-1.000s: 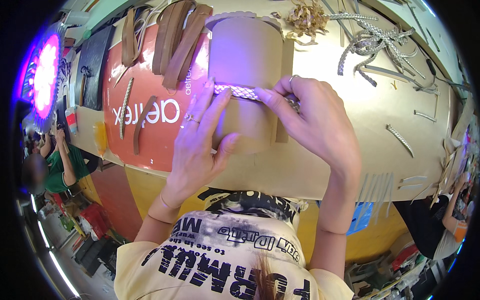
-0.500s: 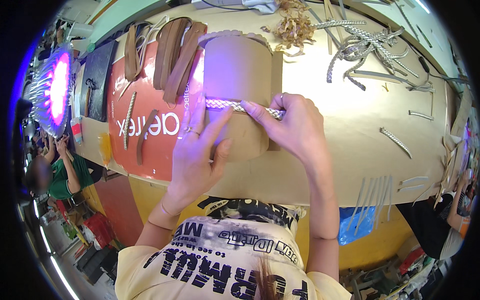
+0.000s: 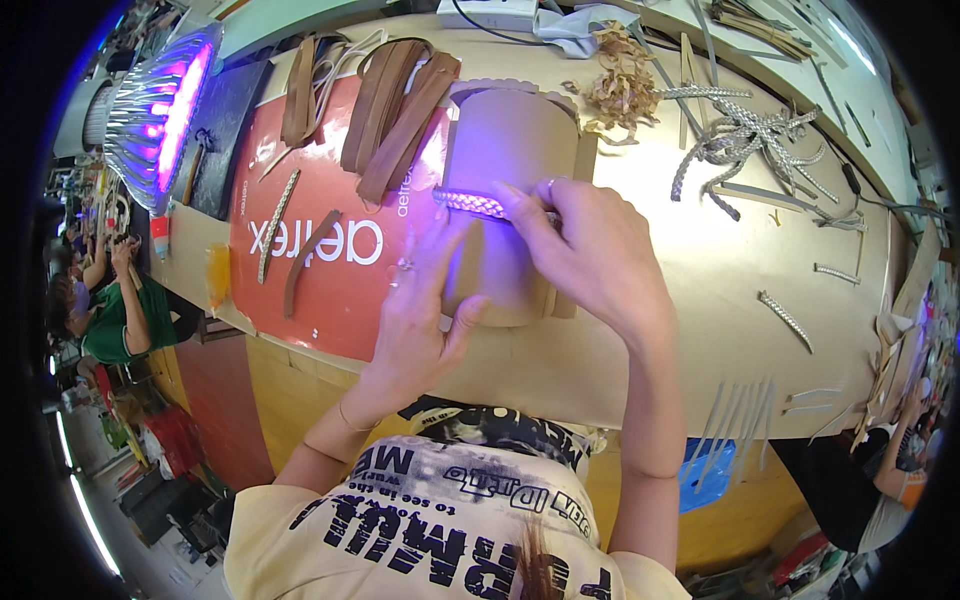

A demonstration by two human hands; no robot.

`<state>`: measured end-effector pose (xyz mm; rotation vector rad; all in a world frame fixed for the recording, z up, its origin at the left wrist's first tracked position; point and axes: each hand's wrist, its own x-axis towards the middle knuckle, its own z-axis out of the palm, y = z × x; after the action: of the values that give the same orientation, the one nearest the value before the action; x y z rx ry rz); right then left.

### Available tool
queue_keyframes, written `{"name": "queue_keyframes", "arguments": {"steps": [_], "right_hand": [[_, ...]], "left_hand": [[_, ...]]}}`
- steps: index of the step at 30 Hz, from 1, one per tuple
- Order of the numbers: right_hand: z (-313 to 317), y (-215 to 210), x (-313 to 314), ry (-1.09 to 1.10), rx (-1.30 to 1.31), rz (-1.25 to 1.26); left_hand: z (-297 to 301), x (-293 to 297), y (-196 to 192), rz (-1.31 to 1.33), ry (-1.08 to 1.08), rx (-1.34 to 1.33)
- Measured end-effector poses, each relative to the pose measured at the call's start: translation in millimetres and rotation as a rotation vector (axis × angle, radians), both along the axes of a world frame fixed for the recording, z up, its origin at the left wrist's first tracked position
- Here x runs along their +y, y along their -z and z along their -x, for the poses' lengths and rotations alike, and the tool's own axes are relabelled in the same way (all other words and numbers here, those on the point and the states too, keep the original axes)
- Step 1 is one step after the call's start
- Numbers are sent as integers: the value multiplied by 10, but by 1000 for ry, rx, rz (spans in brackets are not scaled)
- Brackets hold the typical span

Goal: The person repeatedly wraps a braided cord around a cylindrical cardboard form under a UV lamp, then removes it and applies glue to the cord ends. The process is repeated multiple times with different cord pieces.

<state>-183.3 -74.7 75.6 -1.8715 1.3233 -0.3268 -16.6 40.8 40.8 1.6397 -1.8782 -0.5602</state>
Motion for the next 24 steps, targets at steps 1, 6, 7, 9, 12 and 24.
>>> {"name": "queue_keyframes", "arguments": {"steps": [1, 6, 7, 9, 12, 24], "right_hand": [[35, 11, -9, -3, -24, -31], [73, 72, -36, 30, -118, -100], [72, 76, -42, 32, -124, -103], [72, 81, -58, 29, -120, -121], [85, 75, -89, 13, -89, -145], [124, -230, -134, -63, -128, -131]], "left_hand": [[-10, 2, -10, 3, -24, -40], [-63, -111, -5, 85, 15, -17], [-52, -139, 11, 69, 57, 41], [-38, -171, 37, 36, 113, 79], [-26, -181, 56, -8, 145, 36], [-4, -205, -25, -66, 156, 11]]}}
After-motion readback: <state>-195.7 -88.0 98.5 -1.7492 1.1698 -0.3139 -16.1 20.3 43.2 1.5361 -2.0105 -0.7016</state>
